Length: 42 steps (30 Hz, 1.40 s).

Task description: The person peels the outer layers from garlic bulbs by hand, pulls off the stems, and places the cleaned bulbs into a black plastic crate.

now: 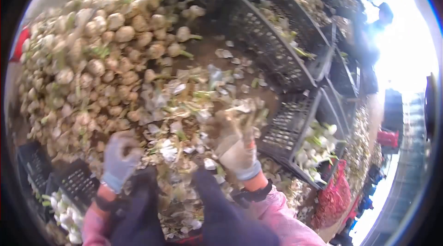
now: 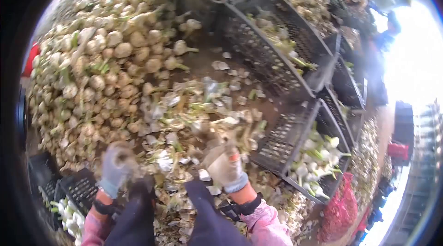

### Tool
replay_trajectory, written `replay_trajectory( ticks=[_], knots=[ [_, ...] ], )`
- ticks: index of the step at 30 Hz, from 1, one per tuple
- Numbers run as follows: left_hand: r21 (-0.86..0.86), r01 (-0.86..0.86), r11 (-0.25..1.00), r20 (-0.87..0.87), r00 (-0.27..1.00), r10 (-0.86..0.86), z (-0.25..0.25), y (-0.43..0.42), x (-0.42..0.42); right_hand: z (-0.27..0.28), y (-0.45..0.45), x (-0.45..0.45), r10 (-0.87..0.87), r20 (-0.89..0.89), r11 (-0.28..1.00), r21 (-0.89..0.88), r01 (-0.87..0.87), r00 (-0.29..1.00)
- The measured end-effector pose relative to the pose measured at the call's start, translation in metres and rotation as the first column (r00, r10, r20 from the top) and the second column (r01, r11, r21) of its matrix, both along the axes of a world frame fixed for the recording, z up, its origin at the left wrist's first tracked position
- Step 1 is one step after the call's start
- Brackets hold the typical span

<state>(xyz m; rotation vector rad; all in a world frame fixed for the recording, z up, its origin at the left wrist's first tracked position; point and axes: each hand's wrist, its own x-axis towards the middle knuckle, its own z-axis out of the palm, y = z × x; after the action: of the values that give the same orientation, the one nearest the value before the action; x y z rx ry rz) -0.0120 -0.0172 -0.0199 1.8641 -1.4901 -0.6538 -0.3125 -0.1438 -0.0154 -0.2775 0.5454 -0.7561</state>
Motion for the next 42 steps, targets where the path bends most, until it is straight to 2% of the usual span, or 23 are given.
replay_trajectory(
  ticks=[1,2,4,7,8,9,11,12,14,15,17,18,22,23,26,28,30,33,36,37,38,40,42],
  knots=[
    [0.09,-0.004,0.996,-0.362,0.931,0.037,0.002,-0.005,-0.014,-0.002,0.005,0.024,0.08,0.009,0.996,-0.029,-0.08,0.997],
    [0.113,0.061,0.992,-0.372,0.928,-0.015,-0.006,0.006,0.005,-0.004,0.009,0.046,0.157,0.018,0.986,-0.064,-0.156,0.987],
    [-0.065,0.149,0.987,-0.343,0.925,-0.162,0.05,-0.041,-0.038,0.002,0.023,0.076,0.334,0.061,0.934,-0.155,-0.321,0.941],
    [-0.258,0.131,0.957,0.082,0.99,-0.113,0.036,-0.054,-0.033,-0.009,0.024,0.096,0.571,0.205,0.815,-0.253,-0.521,0.795],
    [-0.285,0.093,0.954,0.048,0.995,-0.083,0.027,-0.052,-0.026,-0.014,0.02,0.097,0.626,0.242,0.771,-0.334,-0.542,0.741],
    [-0.312,0.054,0.949,0.006,0.998,-0.055,0.018,-0.049,-0.021,0.013,0.021,0.098,0.565,0.232,0.821,-0.057,-0.569,0.792],
    [-0.378,-0.151,0.914,-0.032,0.988,0.15,-0.002,-0.047,-0.007,0.003,0.027,0.091,0.541,0.272,0.838,-0.09,-0.539,0.796],
    [-0.252,-0.331,0.909,-0.156,0.941,0.3,-0.011,-0.041,0.006,0.006,0.028,0.095,0.521,0.247,0.851,-0.072,-0.521,0.817],
    [-0.133,-0.402,0.906,-0.542,0.795,0.273,0.025,-0.038,-0.011,0.012,0.031,0.102,0.481,0.195,0.875,-0.039,-0.483,0.855],
    [-0.21,-0.21,0.955,-0.441,0.892,0.099,0.041,-0.038,-0.017,0.015,0.03,0.108,0.489,0.161,0.871,-0.034,-0.49,0.857],
    [-0.193,0.237,0.952,-0.381,0.876,-0.296,0.044,-0.038,-0.02,0.012,0.032,0.112,0.57,0.049,0.82,-0.092,-0.565,0.82],
    [-0.258,0.119,0.959,-0.346,0.915,-0.207,0.033,-0.031,-0.032,-0.002,0.035,0.109,0.594,0.053,0.802,-0.11,-0.586,0.803],
    [-0.293,0.152,0.944,-0.332,0.909,-0.25,0.018,-0.022,-0.019,0.003,0.036,0.123,0.517,-0.052,0.847,-0.117,-0.519,0.855],
    [-0.293,0.154,0.944,-0.335,0.908,-0.252,0.012,-0.019,-0.016,-0.002,0.038,0.125,0.518,0.031,0.853,-0.095,-0.514,0.855],
    [-0.136,-0.054,0.989,-0.138,0.99,0.035,-0.036,0.015,0.03,-0.015,0.045,0.124,0.423,0.015,0.905,0.042,-0.423,0.906],
    [-0.002,-0.363,0.932,0.22,0.909,0.354,-0.073,0.043,0.069,-0.019,0.042,0.118,0.455,-0.042,0.89,0.051,-0.453,0.89],
    [0.207,-0.543,0.814,0.545,0.755,0.365,-0.114,0.08,0.1,-0.022,0.043,0.115,0.515,-0.053,0.857,0.069,-0.511,0.856],
    [0.514,-0.477,0.712,0.56,0.816,0.143,-0.159,0.116,0.119,-0.028,0.048,0.114,0.587,-0.053,0.809,0.034,-0.587,0.807],
    [0.449,-0.422,0.788,0.432,0.874,0.222,-0.168,0.126,0.131,-0.024,0.048,0.118,0.605,-0.143,0.784,-0.063,-0.617,0.783],
    [0.442,-0.526,0.727,0.437,0.834,0.338,-0.14,0.109,0.121,-0.029,0.048,0.115,0.613,-0.149,0.768,-0.12,-0.63,0.776],
    [0.381,-0.565,0.732,0.228,0.825,0.517,-0.133,0.102,0.117,-0.032,0.048,0.114,0.621,-0.156,0.749,-0.172,-0.64,0.768],
    [0.293,-0.656,0.696,-0.257,0.647,0.718,-0.125,0.092,0.1,-0.026,0.046,0.127,0.662,-0.329,0.708,-0.021,-0.706,0.674],
    [0.346,-0.513,0.786,-0.543,0.573,0.614,-0.04,0.042,0.059,-0.018,0.049,0.142,0.649,-0.43,0.693,-0.006,-0.721,0.628]
  ],
)
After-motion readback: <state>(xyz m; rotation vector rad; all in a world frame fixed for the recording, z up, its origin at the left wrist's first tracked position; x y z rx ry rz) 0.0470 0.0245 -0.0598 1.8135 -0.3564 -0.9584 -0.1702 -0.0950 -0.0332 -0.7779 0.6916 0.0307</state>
